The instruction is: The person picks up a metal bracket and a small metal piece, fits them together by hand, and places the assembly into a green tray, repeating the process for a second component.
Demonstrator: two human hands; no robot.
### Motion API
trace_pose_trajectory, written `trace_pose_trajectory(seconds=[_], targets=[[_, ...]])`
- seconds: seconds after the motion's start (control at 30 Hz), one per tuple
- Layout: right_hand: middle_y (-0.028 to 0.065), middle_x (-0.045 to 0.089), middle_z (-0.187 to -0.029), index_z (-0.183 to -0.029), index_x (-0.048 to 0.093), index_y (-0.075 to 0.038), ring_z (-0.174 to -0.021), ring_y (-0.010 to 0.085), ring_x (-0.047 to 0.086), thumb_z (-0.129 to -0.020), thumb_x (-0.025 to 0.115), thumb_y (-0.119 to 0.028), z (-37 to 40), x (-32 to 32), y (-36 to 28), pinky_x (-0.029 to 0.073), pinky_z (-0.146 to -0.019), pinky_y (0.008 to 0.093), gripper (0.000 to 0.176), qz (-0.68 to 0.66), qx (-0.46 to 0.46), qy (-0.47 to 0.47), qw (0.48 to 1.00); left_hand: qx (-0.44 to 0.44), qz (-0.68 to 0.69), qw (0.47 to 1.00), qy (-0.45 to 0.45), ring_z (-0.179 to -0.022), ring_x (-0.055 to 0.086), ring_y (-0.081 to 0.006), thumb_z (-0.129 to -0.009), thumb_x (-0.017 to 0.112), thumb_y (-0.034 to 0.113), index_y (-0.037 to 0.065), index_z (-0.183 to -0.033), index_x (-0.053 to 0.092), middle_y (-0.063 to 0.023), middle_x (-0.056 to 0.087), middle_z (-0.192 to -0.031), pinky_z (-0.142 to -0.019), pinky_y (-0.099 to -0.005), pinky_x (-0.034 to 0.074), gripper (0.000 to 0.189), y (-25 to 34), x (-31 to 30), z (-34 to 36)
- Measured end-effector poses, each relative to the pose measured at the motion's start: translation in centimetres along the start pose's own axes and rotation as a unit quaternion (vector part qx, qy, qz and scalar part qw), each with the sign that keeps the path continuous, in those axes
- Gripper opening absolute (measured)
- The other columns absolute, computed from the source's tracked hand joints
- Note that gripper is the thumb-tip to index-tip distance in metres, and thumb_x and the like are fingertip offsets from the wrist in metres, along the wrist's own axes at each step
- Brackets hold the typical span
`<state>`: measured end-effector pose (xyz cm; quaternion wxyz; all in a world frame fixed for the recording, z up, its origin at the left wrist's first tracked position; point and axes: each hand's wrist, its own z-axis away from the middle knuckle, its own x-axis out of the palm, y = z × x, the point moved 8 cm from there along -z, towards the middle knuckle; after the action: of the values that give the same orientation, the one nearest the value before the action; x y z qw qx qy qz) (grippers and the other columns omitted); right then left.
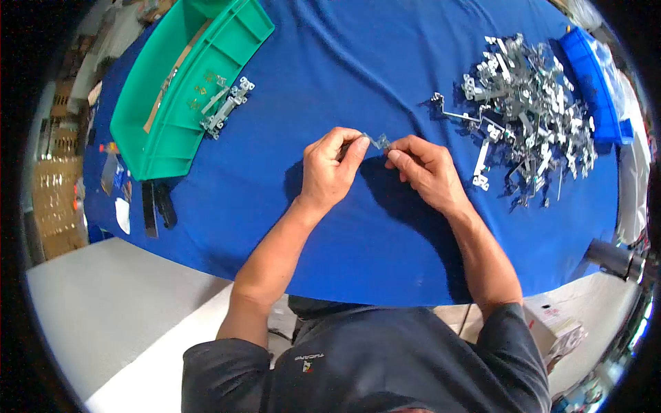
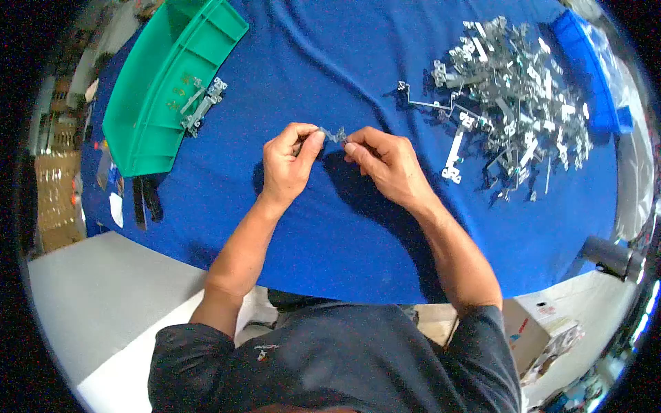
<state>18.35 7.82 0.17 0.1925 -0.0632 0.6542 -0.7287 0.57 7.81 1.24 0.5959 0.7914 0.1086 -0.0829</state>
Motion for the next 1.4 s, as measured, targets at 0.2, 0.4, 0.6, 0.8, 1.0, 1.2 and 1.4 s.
trace_pose_trajectory(seconds=[0.2,0.4,0.6,0.8,1.0,1.2,1.4], targets=[[0.0083,0.070,-0.080,-0.107,0.066,0.001,-0.064,0.0119,0.061,-0.100,0.065,-0.016,-0.3,-0.1,0.3,0.051,-0.058,0.0298,0.018,0.013,-0.025,0.021,0.999,-0.025,-0.025,0.999,-0.017,-0.063,0.056,-0.0049,-0.096,0.071,0.009,0.000,-0.093,0.068,-0.0016,0.064,-0.072,-0.056,-0.0248,0.045,0.010,-0.5,0.0,0.1],[0.0143,0.071,-0.084,-0.112,0.066,0.001,-0.066,0.0198,0.067,-0.096,0.068,-0.013,-0.3,-0.4,-0.2,0.053,-0.061,0.0366,0.021,-0.034,-0.092,0.058,0.993,0.022,-0.071,0.996,-0.042,-0.067,0.050,-0.0002,-0.096,0.072,0.007,0.000,-0.098,0.070,0.0042,0.063,-0.079,-0.058,-0.0193,0.040,0.008,-0.6,0.5,0.3],[0.0098,0.065,-0.079,-0.104,0.067,0.000,-0.065,0.0219,0.061,-0.098,0.065,-0.017,0.0,-1.3,-1.5,0.050,-0.062,0.0372,0.018,0.045,-0.262,0.160,0.951,0.019,-0.096,0.993,-0.069,-0.066,0.059,-0.0087,-0.091,0.075,0.008,-0.001,-0.093,0.070,-0.0036,0.067,-0.076,-0.061,-0.0260,0.048,0.010,0.1,1.0,0.2],[0.0078,0.062,-0.072,-0.101,0.069,0.001,-0.064,0.0119,0.057,-0.097,0.066,-0.018,-0.5,-1.1,0.5,0.048,-0.059,0.0328,0.020,-0.069,-0.068,0.089,0.991,-0.071,0.026,0.997,-0.011,-0.056,0.052,-0.0030,-0.100,0.068,0.014,0.001,-0.099,0.067,-0.0028,0.067,-0.077,-0.049,-0.0197,0.040,0.013,-0.6,0.0,0.3],[0.0061,0.064,-0.075,-0.104,0.069,0.001,-0.066,0.0123,0.057,-0.099,0.065,-0.016,-0.1,-0.2,0.1,0.046,-0.059,0.0309,0.019,0.026,-0.098,0.050,0.994,-0.075,0.033,0.997,-0.012,-0.053,0.053,-0.0049,-0.102,0.065,0.015,0.000,-0.099,0.066,-0.0069,0.069,-0.078,-0.047,-0.0200,0.041,0.015,-1.0,0.1,0.2],[0.0148,0.065,-0.071,-0.102,0.070,0.000,-0.062,0.0238,0.065,-0.096,0.067,-0.017,-0.2,-0.4,-0.2,0.049,-0.060,0.0393,0.018,0.053,-0.104,0.083,0.990,-0.080,0.038,0.996,-0.025,-0.053,0.053,-0.0042,-0.101,0.066,0.014,0.001,-0.097,0.067,-0.0075,0.070,-0.078,-0.046,-0.0199,0.040,0.014,-1.0,0.2,0.2],[0.0091,0.061,-0.064,-0.102,0.069,0.000,-0.056,0.0154,0.061,-0.098,0.066,-0.017,-0.3,-0.2,0.4,0.047,-0.053,0.0353,0.017,0.003,-0.075,0.059,0.995,-0.056,0.023,0.998,0.001,-0.049,0.050,-0.0029,-0.100,0.067,0.014,0.001,-0.096,0.068,-0.0065,0.070,-0.075,-0.044,-0.0191,0.038,0.013,-0.9,-0.1,0.2]])
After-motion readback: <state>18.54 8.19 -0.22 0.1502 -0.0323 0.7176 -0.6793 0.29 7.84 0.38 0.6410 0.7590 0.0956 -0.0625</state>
